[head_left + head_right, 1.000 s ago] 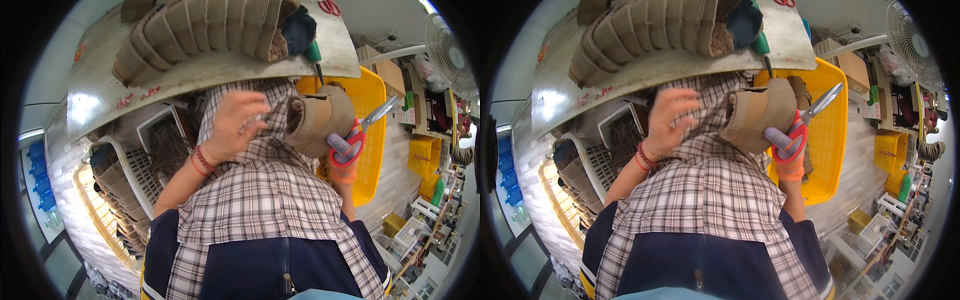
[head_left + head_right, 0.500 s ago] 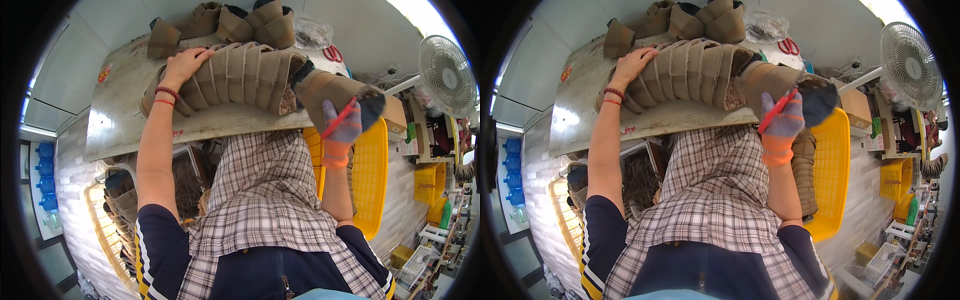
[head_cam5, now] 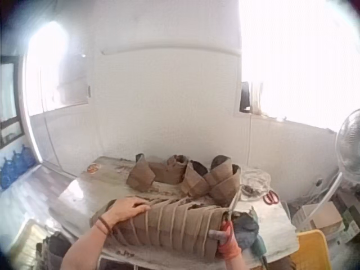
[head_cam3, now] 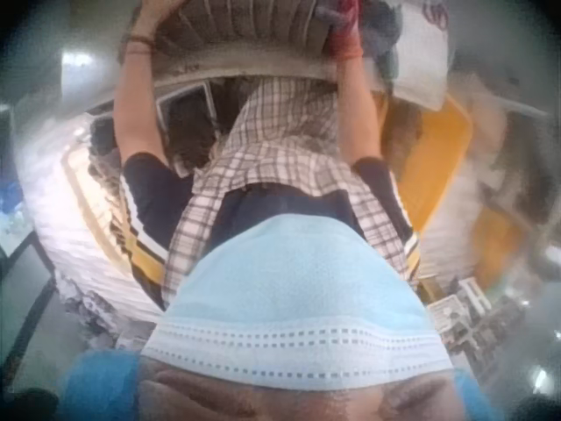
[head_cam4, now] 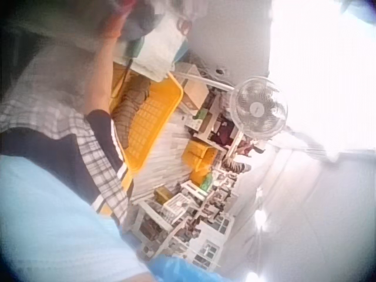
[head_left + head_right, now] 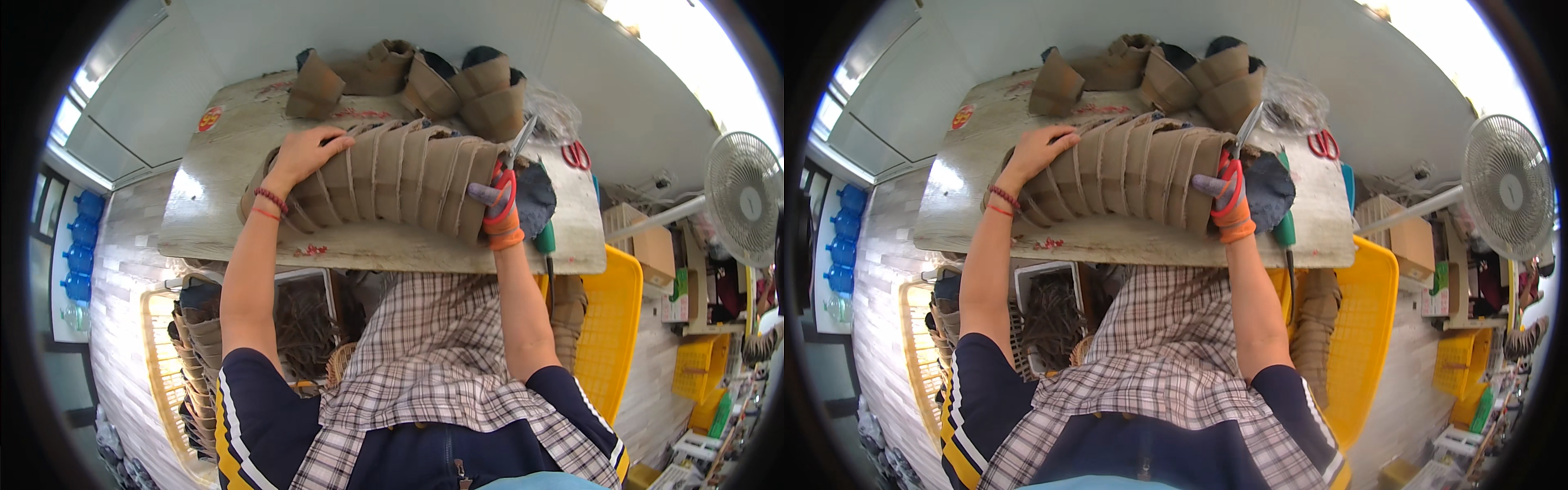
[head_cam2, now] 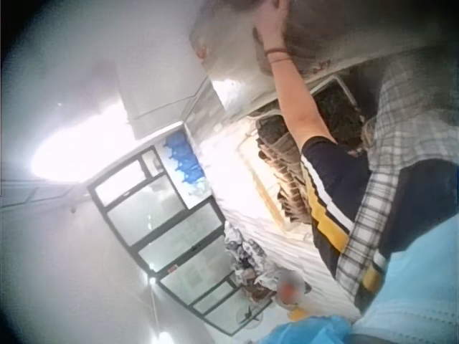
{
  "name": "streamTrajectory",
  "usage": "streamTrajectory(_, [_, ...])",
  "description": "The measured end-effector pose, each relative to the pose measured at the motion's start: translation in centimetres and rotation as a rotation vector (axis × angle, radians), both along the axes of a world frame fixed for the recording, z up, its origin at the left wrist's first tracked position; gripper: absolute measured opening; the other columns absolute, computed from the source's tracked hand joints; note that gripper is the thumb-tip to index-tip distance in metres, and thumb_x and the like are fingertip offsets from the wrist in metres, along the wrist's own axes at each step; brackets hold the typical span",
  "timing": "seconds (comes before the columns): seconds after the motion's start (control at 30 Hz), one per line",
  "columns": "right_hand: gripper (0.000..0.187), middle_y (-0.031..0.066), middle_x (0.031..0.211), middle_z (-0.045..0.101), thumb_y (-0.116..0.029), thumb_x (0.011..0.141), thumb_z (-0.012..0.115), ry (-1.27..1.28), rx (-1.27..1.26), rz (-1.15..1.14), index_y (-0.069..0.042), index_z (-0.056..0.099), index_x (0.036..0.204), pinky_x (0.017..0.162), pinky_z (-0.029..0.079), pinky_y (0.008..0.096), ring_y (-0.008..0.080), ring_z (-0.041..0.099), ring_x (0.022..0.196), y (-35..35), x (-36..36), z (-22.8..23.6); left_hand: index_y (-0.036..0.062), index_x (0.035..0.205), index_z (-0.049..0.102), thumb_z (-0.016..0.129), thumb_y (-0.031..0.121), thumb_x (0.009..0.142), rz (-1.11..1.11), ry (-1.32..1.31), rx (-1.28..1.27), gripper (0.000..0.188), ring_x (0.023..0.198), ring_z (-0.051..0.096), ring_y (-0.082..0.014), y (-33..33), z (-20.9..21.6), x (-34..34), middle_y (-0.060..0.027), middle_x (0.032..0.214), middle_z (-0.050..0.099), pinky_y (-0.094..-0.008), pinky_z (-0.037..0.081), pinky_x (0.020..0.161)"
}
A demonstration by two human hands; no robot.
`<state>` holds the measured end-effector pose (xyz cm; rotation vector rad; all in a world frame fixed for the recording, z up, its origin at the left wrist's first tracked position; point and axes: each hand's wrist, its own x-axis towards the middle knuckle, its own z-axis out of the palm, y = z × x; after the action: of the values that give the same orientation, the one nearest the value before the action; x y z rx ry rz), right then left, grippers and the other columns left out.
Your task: The person trims the interior lining of a brown boot using red-handled scissors, then uses a green electric trimmer to cut the exterior fabric. The person places the trimmed boot into a yellow basket and repeats the process with another boot.
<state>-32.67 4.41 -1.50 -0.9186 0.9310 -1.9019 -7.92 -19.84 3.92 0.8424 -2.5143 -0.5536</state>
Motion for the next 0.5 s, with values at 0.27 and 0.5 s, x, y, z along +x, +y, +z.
streamTrajectory(0.27, [0.034,0.0045,0.093,0.062,-0.026,0.089,0.059,0.351,0.221,-0.48,0.002,0.056,0.11,0.069,0.047,0.0284,0.0157,0.057,0.078,0.8,-0.5,-7.7,0.0042,0.111,0.062,0.052,0.036,0.09,-0.031,0.299,0.526,0.039,0.087,0.064,-0.023,-4.4,0.9,1.5,-0.0098,0.108,0.064,-0.0323,0.047,0.084])
streamTrajectory(0.5, [0.051,0.0088,0.079,0.063,-0.046,0.095,0.045,-0.006,0.253,-0.482,0.002,0.053,0.111,0.049,0.038,0.0194,0.0072,0.048,0.057,8.0,1.3,-4.5,0.0038,0.138,0.029,0.058,0.018,0.089,0.423,0.678,0.984,0.058,0.069,0.062,-0.0304,-13.8,-0.1,-2.5,-0.0167,0.131,0.042,-0.0426,0.056,0.071])
